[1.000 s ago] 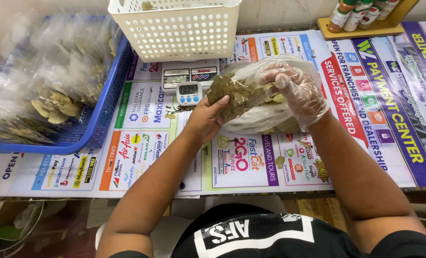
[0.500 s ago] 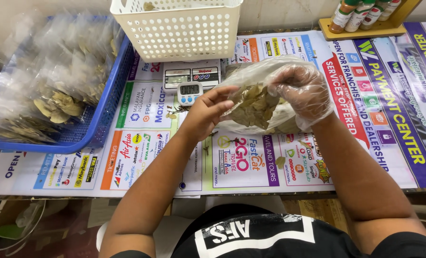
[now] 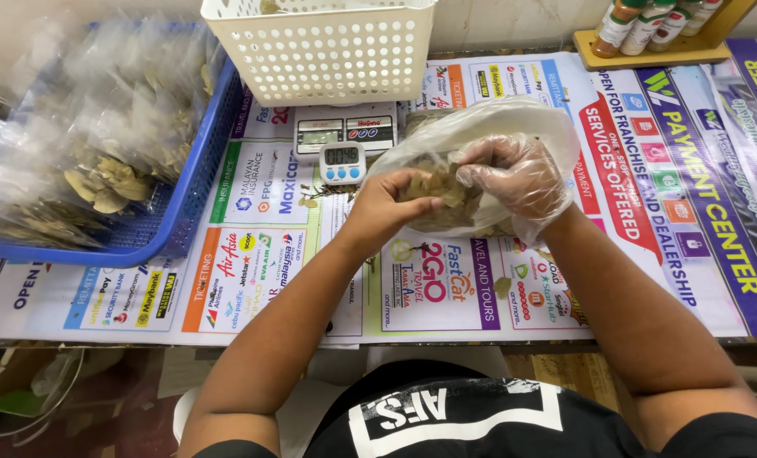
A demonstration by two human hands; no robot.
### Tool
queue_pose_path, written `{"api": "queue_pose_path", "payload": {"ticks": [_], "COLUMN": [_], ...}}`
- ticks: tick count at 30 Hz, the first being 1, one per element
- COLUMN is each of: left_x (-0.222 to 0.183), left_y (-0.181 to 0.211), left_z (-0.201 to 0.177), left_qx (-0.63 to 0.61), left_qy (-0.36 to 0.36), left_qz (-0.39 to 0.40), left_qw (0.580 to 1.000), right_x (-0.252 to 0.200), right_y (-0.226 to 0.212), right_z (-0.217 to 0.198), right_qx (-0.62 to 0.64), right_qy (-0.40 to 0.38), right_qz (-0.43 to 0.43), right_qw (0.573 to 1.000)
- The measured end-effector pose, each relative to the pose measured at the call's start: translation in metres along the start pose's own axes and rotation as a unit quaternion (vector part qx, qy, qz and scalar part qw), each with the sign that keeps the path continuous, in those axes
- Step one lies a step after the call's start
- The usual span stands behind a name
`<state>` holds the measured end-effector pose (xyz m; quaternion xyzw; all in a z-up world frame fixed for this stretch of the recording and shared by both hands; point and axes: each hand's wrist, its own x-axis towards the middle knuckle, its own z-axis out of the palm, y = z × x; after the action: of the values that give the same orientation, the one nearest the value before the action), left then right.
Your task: Packaging dried leaves into small plastic bags and weighing them on a digital scale
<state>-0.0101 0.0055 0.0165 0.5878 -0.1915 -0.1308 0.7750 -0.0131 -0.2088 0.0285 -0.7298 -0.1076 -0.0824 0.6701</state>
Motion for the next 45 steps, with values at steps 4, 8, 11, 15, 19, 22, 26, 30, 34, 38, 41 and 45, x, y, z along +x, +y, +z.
{"api": "queue_pose_path", "payload": {"ticks": [4, 8, 11, 15, 19, 22, 26, 30, 34, 38, 41, 45], "left_x": [0.003, 0.001, -0.005, -0.010, -0.021, -0.028, -0.026, -0.021, -0.017, -0.006, -0.008, -0.013], "left_y": [-0.012, -0.006, 0.015, 0.041, 0.083, 0.122, 0.139, 0.129, 0.117, 0.106, 0.101, 0.103], "left_z": [-0.004, -0.007, -0.008, -0.020, -0.054, -0.081, -0.136, -0.194, -0.213, -0.221, -0.217, -0.209], "left_qx": [0.020, 0.045, 0.091, 0.244, 0.317, 0.435, 0.504, 0.612, 0.616, 0.663, 0.693, 0.696], "left_qy": [0.012, 0.020, 0.007, 0.020, 0.116, 0.208, 0.308, 0.408, 0.443, 0.416, 0.347, 0.318], "left_qz": [0.018, 0.058, 0.078, 0.115, 0.223, 0.252, 0.215, 0.229, 0.238, 0.195, 0.118, 0.047], "left_qw": [1.000, 0.997, 0.993, 0.963, 0.914, 0.839, 0.778, 0.638, 0.606, 0.591, 0.621, 0.642], "right_x": [-0.004, -0.001, -0.005, -0.013, -0.011, -0.009, -0.009, -0.010, -0.009, -0.008, -0.007, -0.008], "right_y": [0.000, 0.013, 0.015, -0.006, -0.018, -0.014, -0.009, -0.011, -0.008, -0.004, -0.004, -0.009], "right_z": [-0.001, -0.007, -0.015, -0.006, -0.002, -0.004, -0.003, -0.002, -0.002, -0.003, -0.004, -0.004], "right_qx": [0.004, -0.068, -0.105, -0.011, -0.017, 0.021, 0.027, 0.024, 0.032, 0.026, 0.019, 0.007], "right_qy": [-0.008, 0.015, 0.006, -0.017, -0.017, -0.010, -0.035, -0.030, -0.024, -0.026, -0.025, -0.014], "right_qz": [0.000, -0.050, -0.080, -0.045, -0.035, -0.008, -0.021, -0.008, -0.003, -0.002, -0.005, 0.005], "right_qw": [1.000, 0.996, 0.991, 0.999, 0.999, 1.000, 0.999, 0.999, 0.999, 0.999, 1.000, 1.000]}}
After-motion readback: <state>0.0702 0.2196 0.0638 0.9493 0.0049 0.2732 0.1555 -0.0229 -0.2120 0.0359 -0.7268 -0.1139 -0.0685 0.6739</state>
